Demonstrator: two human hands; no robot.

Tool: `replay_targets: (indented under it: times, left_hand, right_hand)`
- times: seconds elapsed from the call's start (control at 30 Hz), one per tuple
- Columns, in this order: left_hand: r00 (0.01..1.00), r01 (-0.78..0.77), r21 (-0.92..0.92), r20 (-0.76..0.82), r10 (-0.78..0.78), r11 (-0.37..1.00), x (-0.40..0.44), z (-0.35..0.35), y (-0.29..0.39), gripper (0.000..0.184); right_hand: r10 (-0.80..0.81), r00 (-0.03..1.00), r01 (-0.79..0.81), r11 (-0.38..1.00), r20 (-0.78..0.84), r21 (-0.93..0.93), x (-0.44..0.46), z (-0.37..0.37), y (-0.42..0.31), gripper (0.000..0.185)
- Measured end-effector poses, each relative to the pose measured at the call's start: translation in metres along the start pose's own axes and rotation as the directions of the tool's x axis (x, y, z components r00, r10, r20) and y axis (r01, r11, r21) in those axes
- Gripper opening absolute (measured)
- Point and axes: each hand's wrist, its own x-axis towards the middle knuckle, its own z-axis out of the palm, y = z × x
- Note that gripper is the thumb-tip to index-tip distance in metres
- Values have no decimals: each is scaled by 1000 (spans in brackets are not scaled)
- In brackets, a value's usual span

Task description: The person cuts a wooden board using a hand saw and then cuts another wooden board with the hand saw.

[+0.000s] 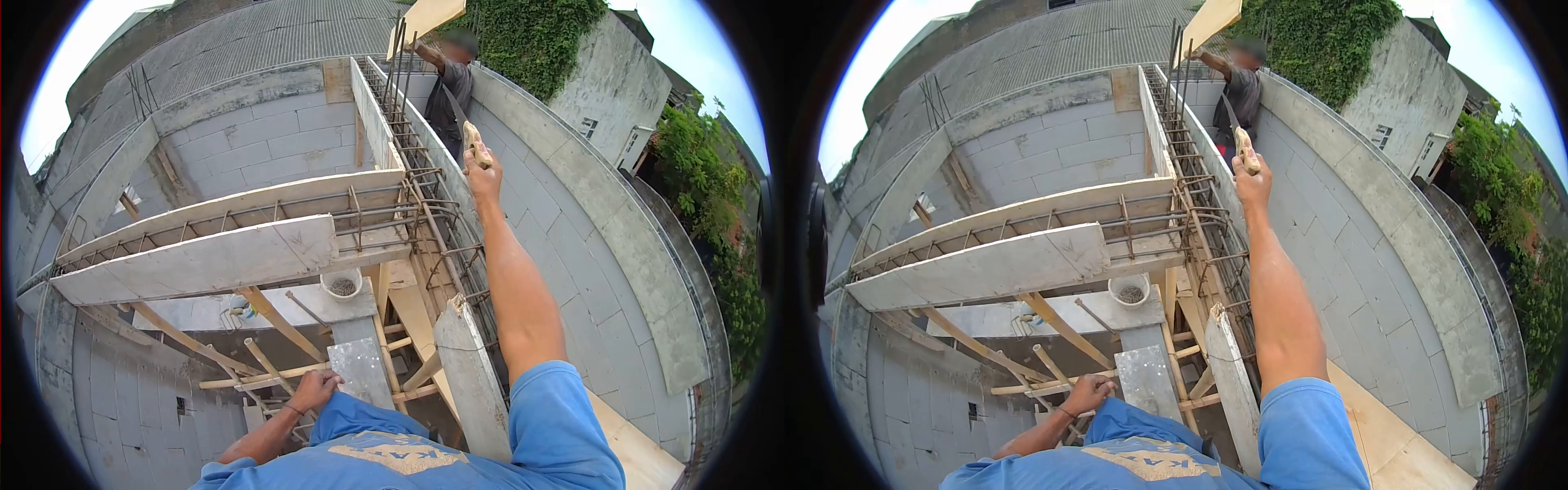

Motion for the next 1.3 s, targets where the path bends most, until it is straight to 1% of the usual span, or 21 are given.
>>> replay_targets:
  times: [0.03, 0.13, 0.17, 0.2, 0.3, 0.43, 0.5, 0.53, 0.6, 0.63, 0.7, 0.73, 0.8, 0.83, 0.97, 1.03, 1.07, 1.17, 1.2, 1.27, 1.3]
  left_hand:
    - [1000, 10, -63, -10, -10, 998, 8, -32, 35, 27]
    - [961, -268, -310, -20, 275, 912, 41, -118, 119, 47]
    - [880, -467, -338, -83, 468, 818, 46, -147, 168, 45]
    - [802, -585, -417, -171, 572, 695, 63, -165, 202, 61]
    - [692, -657, -587, -221, 687, 473, 106, -203, 311, 72]
    - [770, -605, -627, -303, 561, 491, 217, -214, 428, 83]
    - [767, -638, -512, -355, 534, 575, 272, -212, 479, 107]
    - [761, -643, -513, -347, 548, 568, 298, -212, 498, 107]
    - [813, -551, -371, -441, 380, 748, 374, -204, 524, 127]
    - [809, -561, -373, -435, 394, 739, 427, -198, 534, 127]
    - [734, -459, -375, -670, 106, 805, 520, -181, 553, 148]
    - [739, -471, -382, -663, 119, 795, 526, -175, 565, 148]
    - [596, -273, -401, -784, -174, 874, 544, -164, 584, 153]
    - [675, -300, -458, -721, -153, 837, 561, -168, 583, 150]
    - [718, -398, -473, -694, -53, 786, 565, -158, 593, 143]
    - [596, -494, -257, -796, 108, 830, 568, -156, 607, 126]
    - [602, -497, -263, -791, 110, 827, 568, -155, 612, 126]
    - [575, -383, -250, -818, 18, 889, 546, -154, 636, 95]
    - [578, -391, -255, -816, 20, 884, 548, -155, 637, 95]
    - [659, -296, -522, -718, -225, 800, 557, -160, 632, 95]
    - [653, -300, -495, -730, -202, 815, 567, -160, 631, 91]
  right_hand:
    - [-4, 1000, 4, 1000, 3, -5, 2, 0, 4, 25]
    - [-1, 1000, 2, 999, 9, -43, 1, 0, 2, 25]
    - [-17, 1000, 17, 999, 1, -38, -1, 1, -2, 25]
    - [-20, 1000, 20, 999, -1, -37, -1, 1, -1, 25]
    - [36, 999, -37, 997, -11, -63, 3, -1, 5, 25]
    - [5, 998, -10, 997, -67, -72, 9, -1, 17, 25]
    - [48, 996, -53, 996, -75, -74, 3, -1, 8, 26]
    - [38, 995, -45, 996, -89, -78, 2, 0, 9, 26]
    - [11, 995, -22, 992, -96, -122, 6, -3, 14, 27]
    - [-3, 994, -11, 992, -107, -130, 7, -3, 14, 27]
    - [32, 994, -45, 990, -104, -131, 7, -3, 16, 28]
    - [17, 993, -34, 989, -117, -143, 5, -4, 19, 28]
    - [60, 992, -80, 980, -111, -182, 6, -1, 17, 29]
    - [53, 991, -78, 977, -126, -201, 10, -1, 15, 29]
    - [82, 989, -110, 963, -122, -247, -1, -4, 5, 29]
    - [55, 992, -80, 969, -113, -232, -1, -2, 3, 30]
    - [53, 991, -80, 968, -119, -240, -1, -2, 4, 30]
    - [99, 989, -122, 964, -109, -235, 1, -3, 3, 30]
    - [90, 990, -115, 963, -113, -242, 2, -2, 5, 30]
    - [58, 992, -84, 967, -111, -243, 0, -2, 6, 28]
    - [73, 991, -98, 963, -110, -251, 0, -2, 5, 28]
